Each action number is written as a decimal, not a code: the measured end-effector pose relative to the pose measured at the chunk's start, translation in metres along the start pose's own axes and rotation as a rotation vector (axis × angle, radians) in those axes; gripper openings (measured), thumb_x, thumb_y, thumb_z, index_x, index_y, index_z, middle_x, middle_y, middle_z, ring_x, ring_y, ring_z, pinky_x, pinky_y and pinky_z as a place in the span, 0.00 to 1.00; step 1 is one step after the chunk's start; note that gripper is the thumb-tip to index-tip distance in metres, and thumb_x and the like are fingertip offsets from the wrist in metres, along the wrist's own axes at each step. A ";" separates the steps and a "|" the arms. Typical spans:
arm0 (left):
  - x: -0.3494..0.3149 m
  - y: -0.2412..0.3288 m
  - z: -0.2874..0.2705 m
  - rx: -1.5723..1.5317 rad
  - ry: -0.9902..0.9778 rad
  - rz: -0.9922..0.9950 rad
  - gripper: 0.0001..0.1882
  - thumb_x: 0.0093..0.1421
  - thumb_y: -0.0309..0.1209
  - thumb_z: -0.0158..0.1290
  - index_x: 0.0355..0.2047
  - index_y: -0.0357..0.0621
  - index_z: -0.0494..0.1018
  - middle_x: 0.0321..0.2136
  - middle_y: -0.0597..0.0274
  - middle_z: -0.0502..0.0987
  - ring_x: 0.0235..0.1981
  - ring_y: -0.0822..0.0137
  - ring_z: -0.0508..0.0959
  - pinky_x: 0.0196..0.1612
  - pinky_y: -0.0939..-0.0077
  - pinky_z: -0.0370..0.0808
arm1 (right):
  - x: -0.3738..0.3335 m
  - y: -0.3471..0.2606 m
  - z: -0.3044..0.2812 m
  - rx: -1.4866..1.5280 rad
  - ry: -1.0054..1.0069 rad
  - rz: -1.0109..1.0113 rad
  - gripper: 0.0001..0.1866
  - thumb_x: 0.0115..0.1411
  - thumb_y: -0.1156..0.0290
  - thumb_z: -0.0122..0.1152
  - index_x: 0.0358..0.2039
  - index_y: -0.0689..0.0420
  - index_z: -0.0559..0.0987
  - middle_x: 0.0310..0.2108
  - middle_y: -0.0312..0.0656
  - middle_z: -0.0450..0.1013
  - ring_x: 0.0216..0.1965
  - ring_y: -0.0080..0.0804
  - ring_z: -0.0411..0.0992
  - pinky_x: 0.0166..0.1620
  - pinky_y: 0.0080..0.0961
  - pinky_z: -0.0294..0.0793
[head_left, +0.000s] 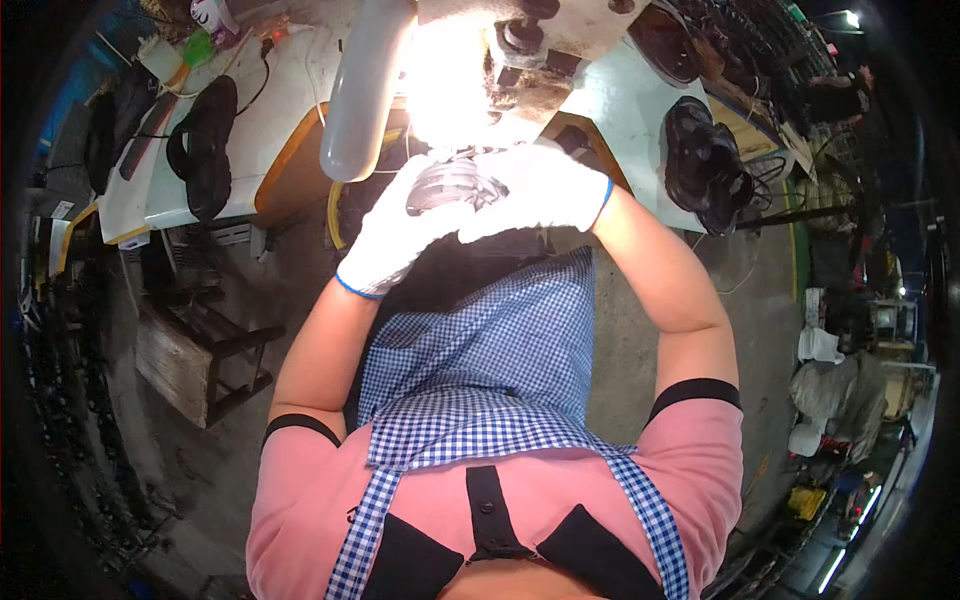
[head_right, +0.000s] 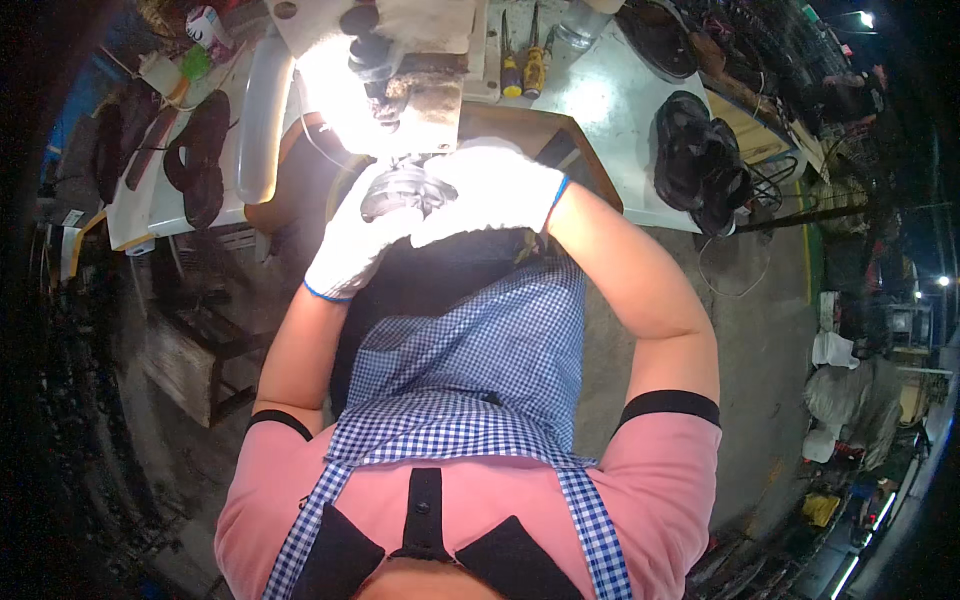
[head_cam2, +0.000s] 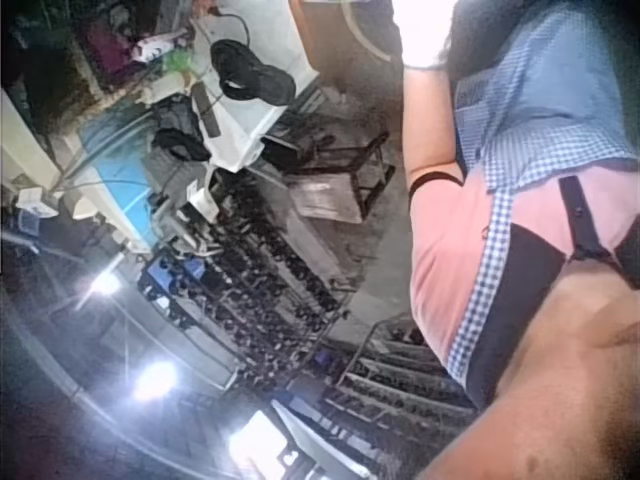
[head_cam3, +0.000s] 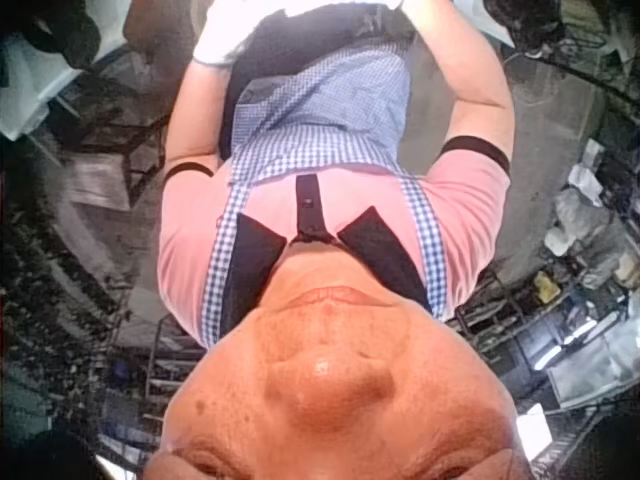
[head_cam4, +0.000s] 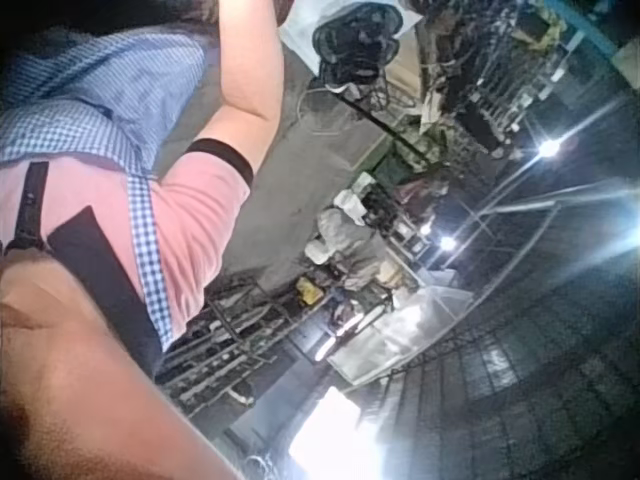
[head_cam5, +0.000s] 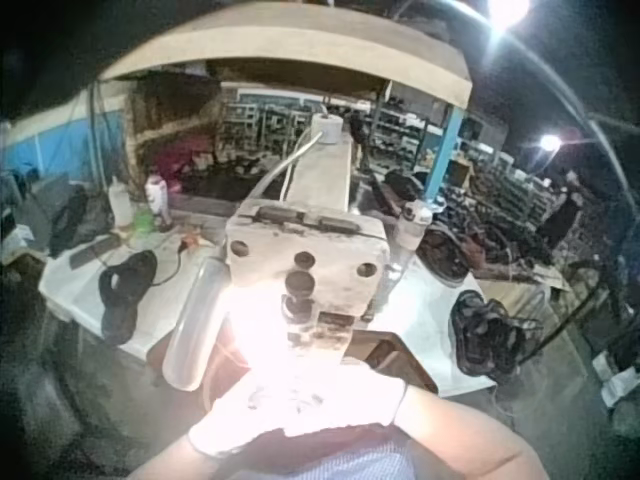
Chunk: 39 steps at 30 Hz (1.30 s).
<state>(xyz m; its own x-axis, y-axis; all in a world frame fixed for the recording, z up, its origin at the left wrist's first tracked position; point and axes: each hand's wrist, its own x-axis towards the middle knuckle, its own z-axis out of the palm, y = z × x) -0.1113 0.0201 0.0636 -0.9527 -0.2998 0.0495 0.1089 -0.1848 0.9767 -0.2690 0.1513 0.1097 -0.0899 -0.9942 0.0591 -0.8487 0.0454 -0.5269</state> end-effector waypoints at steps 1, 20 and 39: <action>-0.001 -0.003 0.002 -0.165 0.037 -0.037 0.30 0.51 0.27 0.61 0.54 0.37 0.63 0.45 0.56 0.73 0.46 0.67 0.74 0.47 0.74 0.72 | 0.001 0.000 0.000 0.020 0.004 0.018 0.28 0.48 0.42 0.63 0.35 0.56 0.80 0.28 0.44 0.76 0.32 0.39 0.75 0.39 0.30 0.73; -0.027 -0.017 0.013 -0.822 -0.109 -0.307 0.30 0.62 0.38 0.50 0.59 0.34 0.56 0.55 0.44 0.65 0.54 0.50 0.70 0.57 0.53 0.68 | -0.137 -0.006 0.050 1.015 1.179 0.390 0.20 0.50 0.68 0.65 0.42 0.64 0.73 0.37 0.39 0.73 0.36 0.25 0.71 0.44 0.24 0.72; -0.107 0.067 -0.116 0.946 0.842 0.256 0.23 0.58 0.33 0.53 0.50 0.30 0.68 0.46 0.51 0.73 0.46 0.59 0.74 0.51 0.67 0.69 | -0.157 0.152 -0.015 -0.273 1.337 0.920 0.35 0.49 0.54 0.65 0.53 0.61 0.68 0.51 0.57 0.65 0.51 0.52 0.66 0.55 0.37 0.65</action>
<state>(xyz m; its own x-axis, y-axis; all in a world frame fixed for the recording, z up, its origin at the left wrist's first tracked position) 0.0309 -0.0686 0.0999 -0.4258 -0.7864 0.4475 -0.3110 0.5916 0.7438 -0.3916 0.3157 0.0329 -0.8203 0.1526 0.5512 -0.3070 0.6956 -0.6495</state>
